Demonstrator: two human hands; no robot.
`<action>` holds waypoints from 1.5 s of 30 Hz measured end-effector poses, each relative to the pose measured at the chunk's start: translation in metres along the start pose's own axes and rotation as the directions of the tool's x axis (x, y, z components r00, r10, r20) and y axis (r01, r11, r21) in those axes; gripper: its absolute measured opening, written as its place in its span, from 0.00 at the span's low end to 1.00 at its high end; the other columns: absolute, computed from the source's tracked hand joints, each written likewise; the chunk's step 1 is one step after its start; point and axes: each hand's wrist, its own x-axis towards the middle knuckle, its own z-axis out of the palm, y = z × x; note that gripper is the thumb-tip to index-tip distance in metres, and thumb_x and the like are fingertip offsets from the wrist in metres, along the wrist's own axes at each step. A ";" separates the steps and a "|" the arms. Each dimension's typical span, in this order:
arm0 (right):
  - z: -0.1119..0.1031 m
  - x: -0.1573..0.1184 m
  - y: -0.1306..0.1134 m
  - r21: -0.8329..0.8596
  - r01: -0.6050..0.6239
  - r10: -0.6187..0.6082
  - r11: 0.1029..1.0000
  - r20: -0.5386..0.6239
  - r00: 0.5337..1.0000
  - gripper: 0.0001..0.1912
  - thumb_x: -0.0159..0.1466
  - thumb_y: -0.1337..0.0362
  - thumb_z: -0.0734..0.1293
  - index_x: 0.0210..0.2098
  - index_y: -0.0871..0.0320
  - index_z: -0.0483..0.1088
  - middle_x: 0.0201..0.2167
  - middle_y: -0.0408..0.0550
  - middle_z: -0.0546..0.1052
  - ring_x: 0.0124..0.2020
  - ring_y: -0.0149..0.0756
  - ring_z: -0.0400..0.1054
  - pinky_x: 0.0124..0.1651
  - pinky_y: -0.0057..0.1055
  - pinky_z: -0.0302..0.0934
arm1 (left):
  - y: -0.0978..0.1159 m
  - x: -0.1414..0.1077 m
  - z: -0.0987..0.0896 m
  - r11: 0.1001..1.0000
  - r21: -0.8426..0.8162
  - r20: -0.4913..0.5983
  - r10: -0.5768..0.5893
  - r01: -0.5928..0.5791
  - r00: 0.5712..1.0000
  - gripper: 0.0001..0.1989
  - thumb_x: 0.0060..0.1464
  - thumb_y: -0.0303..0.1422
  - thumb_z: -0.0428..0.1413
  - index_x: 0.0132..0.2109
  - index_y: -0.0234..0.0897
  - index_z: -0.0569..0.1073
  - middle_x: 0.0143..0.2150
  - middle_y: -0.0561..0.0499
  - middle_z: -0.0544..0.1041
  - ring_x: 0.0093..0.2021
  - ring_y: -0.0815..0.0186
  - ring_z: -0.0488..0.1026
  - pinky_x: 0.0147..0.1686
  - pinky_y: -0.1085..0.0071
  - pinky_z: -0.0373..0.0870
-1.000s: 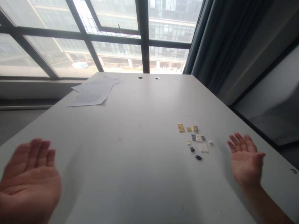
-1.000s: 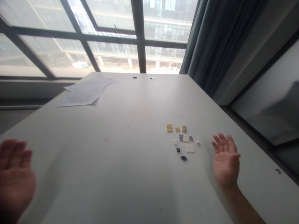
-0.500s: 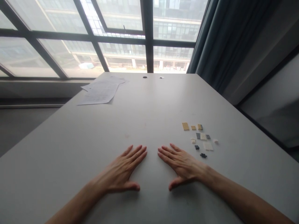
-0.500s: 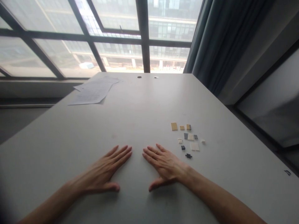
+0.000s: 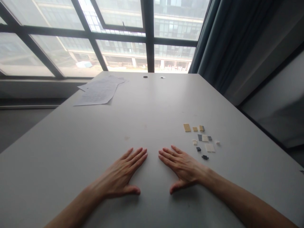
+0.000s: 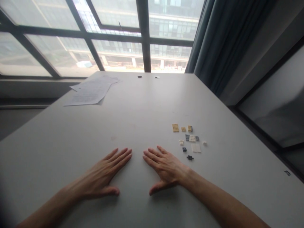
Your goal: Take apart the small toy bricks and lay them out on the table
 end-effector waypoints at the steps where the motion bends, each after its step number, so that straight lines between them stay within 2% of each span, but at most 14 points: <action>1: 0.002 -0.002 -0.001 -0.039 -0.009 0.007 0.999 -0.032 0.999 0.52 0.59 0.36 0.58 0.68 0.64 0.39 0.68 0.58 0.46 0.69 0.50 0.38 0.68 0.48 0.28 | 0.000 0.000 0.000 1.000 0.008 -0.010 -0.004 0.004 1.000 0.51 0.50 0.61 0.47 0.69 0.40 0.33 0.70 0.43 0.45 0.68 0.51 0.46 0.66 0.52 0.37; 3: 0.008 -0.011 -0.003 -0.149 -0.102 0.079 0.984 -0.151 0.985 0.48 0.60 0.39 0.59 0.68 0.63 0.42 0.68 0.57 0.48 0.69 0.53 0.36 0.68 0.51 0.29 | 0.002 0.001 0.002 0.999 0.036 -0.032 -0.026 0.027 0.999 0.49 0.52 0.59 0.47 0.69 0.39 0.34 0.70 0.43 0.45 0.69 0.51 0.45 0.66 0.52 0.38; 5: 0.017 -0.027 -0.004 -0.248 -0.328 0.233 0.912 -0.346 0.909 0.44 0.62 0.43 0.60 0.68 0.61 0.43 0.69 0.57 0.45 0.69 0.57 0.32 0.66 0.57 0.30 | 0.008 0.008 0.003 0.996 0.062 -0.063 -0.067 0.070 0.996 0.46 0.55 0.57 0.46 0.69 0.38 0.34 0.70 0.42 0.44 0.69 0.51 0.44 0.66 0.52 0.38; 8: 0.032 -0.061 0.002 -0.217 -0.727 0.499 0.652 -0.599 0.626 0.45 0.62 0.43 0.60 0.68 0.61 0.40 0.69 0.62 0.39 0.68 0.65 0.27 0.62 0.67 0.31 | 0.021 0.038 0.007 0.992 0.065 -0.106 -0.097 0.104 0.990 0.42 0.59 0.53 0.44 0.69 0.37 0.35 0.70 0.42 0.42 0.69 0.52 0.42 0.66 0.51 0.40; 11: 0.042 -0.087 0.018 -0.118 -0.885 0.677 0.451 -0.601 0.425 0.49 0.60 0.38 0.58 0.69 0.61 0.38 0.69 0.64 0.38 0.67 0.69 0.29 0.58 0.71 0.36 | 0.035 0.099 0.011 0.998 0.035 -0.120 -0.038 0.042 0.992 0.40 0.59 0.52 0.43 0.69 0.37 0.36 0.71 0.43 0.41 0.70 0.53 0.40 0.66 0.52 0.41; 15: 0.039 -0.092 0.053 -0.028 -0.944 0.820 0.329 -0.488 0.300 0.51 0.57 0.33 0.55 0.69 0.58 0.37 0.69 0.63 0.41 0.67 0.68 0.34 0.57 0.69 0.41 | 0.043 0.201 0.014 1.000 -0.008 -0.193 -0.018 0.017 0.981 0.41 0.57 0.49 0.48 0.69 0.34 0.40 0.71 0.41 0.40 0.70 0.52 0.39 0.66 0.52 0.42; 17: 0.029 -0.084 0.072 -0.031 -0.931 0.823 0.363 -0.457 0.336 0.52 0.56 0.32 0.55 0.69 0.58 0.38 0.69 0.64 0.43 0.67 0.66 0.35 0.58 0.67 0.40 | 0.040 0.241 0.013 0.999 -0.051 -0.204 0.002 -0.013 0.979 0.36 0.59 0.43 0.47 0.68 0.34 0.44 0.70 0.41 0.43 0.69 0.52 0.41 0.65 0.50 0.42; 21: 0.004 -0.058 0.105 -0.074 -0.820 0.751 0.567 -0.362 0.552 0.50 0.58 0.35 0.57 0.68 0.62 0.43 0.68 0.65 0.47 0.68 0.60 0.38 0.63 0.59 0.39 | 0.027 0.265 0.010 0.997 -0.063 -0.205 0.040 -0.054 0.978 0.28 0.61 0.37 0.43 0.66 0.36 0.52 0.68 0.44 0.54 0.68 0.54 0.49 0.64 0.50 0.47; 25: -0.011 -0.012 0.119 -0.077 -0.622 0.579 0.779 -0.292 0.761 0.46 0.60 0.38 0.58 0.67 0.62 0.47 0.67 0.61 0.51 0.68 0.53 0.40 0.66 0.53 0.37 | 0.008 0.222 0.007 0.998 -0.066 -0.211 0.003 -0.018 0.977 0.29 0.61 0.37 0.45 0.67 0.39 0.48 0.68 0.45 0.53 0.67 0.58 0.51 0.65 0.53 0.48; 30: -0.014 0.075 0.096 0.012 -0.326 0.317 0.945 -0.272 0.909 0.43 0.59 0.41 0.63 0.64 0.64 0.53 0.66 0.62 0.54 0.68 0.49 0.43 0.67 0.47 0.37 | -0.016 0.129 0.005 0.984 -0.132 -0.308 -0.158 0.122 0.938 0.34 0.63 0.39 0.44 0.69 0.41 0.36 0.69 0.44 0.51 0.68 0.60 0.50 0.64 0.55 0.51; 34: -0.012 0.125 0.063 0.195 -0.059 0.112 0.979 -0.273 0.955 0.41 0.56 0.43 0.67 0.60 0.60 0.58 0.63 0.60 0.59 0.66 0.46 0.49 0.66 0.43 0.44 | -0.035 0.054 0.010 0.946 -0.128 -0.365 -0.323 0.297 0.873 0.43 0.57 0.48 0.52 0.69 0.42 0.35 0.69 0.40 0.49 0.67 0.53 0.51 0.62 0.53 0.55; 37: -0.007 0.130 0.048 0.288 0.036 0.050 0.957 -0.286 0.957 0.44 0.54 0.40 0.68 0.60 0.59 0.57 0.64 0.59 0.58 0.64 0.45 0.52 0.64 0.40 0.49 | -0.051 0.015 0.012 0.906 -0.107 -0.388 -0.418 0.410 0.822 0.51 0.52 0.54 0.54 0.69 0.41 0.32 0.69 0.36 0.49 0.67 0.48 0.51 0.61 0.50 0.55; 40: 0.004 0.115 0.038 0.240 -0.114 0.194 0.964 -0.340 0.920 0.51 0.54 0.37 0.66 0.65 0.63 0.50 0.65 0.64 0.53 0.66 0.49 0.47 0.66 0.45 0.45 | -0.065 0.003 0.010 0.900 -0.069 -0.361 -0.425 0.431 0.830 0.54 0.49 0.57 0.54 0.69 0.39 0.33 0.69 0.34 0.46 0.67 0.46 0.48 0.62 0.48 0.52; 45: 0.022 0.095 0.024 0.043 -0.336 0.336 0.941 -0.261 0.905 0.57 0.55 0.34 0.61 0.67 0.71 0.42 0.67 0.69 0.45 0.69 0.58 0.33 0.67 0.53 0.36 | -0.074 0.030 -0.002 0.905 -0.065 -0.225 -0.423 0.420 0.878 0.50 0.49 0.59 0.52 0.69 0.36 0.43 0.69 0.36 0.47 0.69 0.48 0.44 0.64 0.49 0.46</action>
